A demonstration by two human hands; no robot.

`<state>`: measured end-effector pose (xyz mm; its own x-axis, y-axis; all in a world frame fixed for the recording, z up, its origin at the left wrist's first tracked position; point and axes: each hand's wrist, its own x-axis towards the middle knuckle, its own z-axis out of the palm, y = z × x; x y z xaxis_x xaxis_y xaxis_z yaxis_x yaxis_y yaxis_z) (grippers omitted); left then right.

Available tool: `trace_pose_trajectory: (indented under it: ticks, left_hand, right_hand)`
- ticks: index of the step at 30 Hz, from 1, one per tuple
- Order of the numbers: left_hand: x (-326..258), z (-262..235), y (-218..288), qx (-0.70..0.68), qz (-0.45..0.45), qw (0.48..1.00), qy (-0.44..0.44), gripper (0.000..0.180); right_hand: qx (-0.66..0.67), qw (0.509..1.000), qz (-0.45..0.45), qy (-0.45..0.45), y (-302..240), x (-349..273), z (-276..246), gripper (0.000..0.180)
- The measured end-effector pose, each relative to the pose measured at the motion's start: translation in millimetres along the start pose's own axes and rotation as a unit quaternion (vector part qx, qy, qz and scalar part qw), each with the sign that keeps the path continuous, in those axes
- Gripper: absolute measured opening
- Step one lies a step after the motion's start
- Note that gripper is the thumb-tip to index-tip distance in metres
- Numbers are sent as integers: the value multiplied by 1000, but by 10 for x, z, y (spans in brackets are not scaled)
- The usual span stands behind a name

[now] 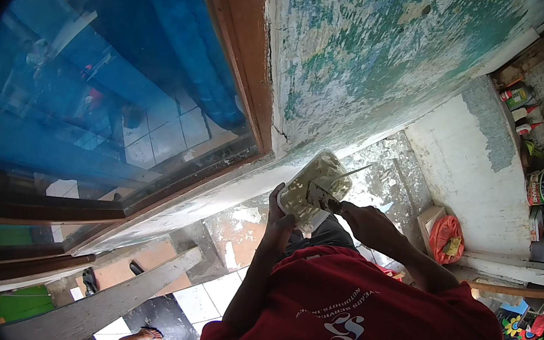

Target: The person applies plaster mix to a cracked wall using a putty knife.

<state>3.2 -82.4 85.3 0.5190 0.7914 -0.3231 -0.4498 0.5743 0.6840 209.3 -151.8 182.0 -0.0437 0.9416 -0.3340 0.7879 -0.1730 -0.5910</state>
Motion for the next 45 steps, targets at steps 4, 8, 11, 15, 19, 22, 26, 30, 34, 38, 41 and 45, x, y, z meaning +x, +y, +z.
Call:
trace_pose_trajectory:
  ticks: [4,8,11,15,19,22,26,30,34,38,41,45]
  left_hand:
    - [48,-104,-100,16,6,999,-33,97]
    - [61,-78,-110,6,5,999,-43,97]
    - [45,55,-21,7,-19,1000,1,94]
    - [62,10,-64,-15,11,1000,-23,93]
    - [66,35,-59,-10,17,999,-27,92]
    - [55,59,-26,-13,12,1000,-16,93]
    - [64,21,12,-9,8,1000,-27,93]
    - [60,5,1,-1,8,1000,-23,96]
    - [75,-34,-1,-6,21,999,-32,96]
    - [71,-3,22,-2,6,1000,-30,97]
    - [82,-13,-59,-2,25,999,-45,96]
    - [99,3,-57,-25,32,998,-40,95]
  right_hand:
    - [70,997,22,-35,-45,-10,-3,21]
    - [81,995,49,-42,68,-4,68,21]
    - [109,993,35,-27,111,-18,81,21]
    - [107,993,40,29,23,-24,-21,22]
    - [102,993,32,44,27,-30,21,24]
    - [112,992,55,13,-21,-10,13,25]
    - [120,992,47,-2,-37,-2,80,25]
    - [143,989,48,1,-22,1,158,27]
    - [194,978,78,-22,-82,17,127,29]
    - [214,972,96,-24,-12,61,226,33]
    - [237,960,127,-79,-83,77,200,35]
    - [251,959,127,-16,-43,54,131,33]
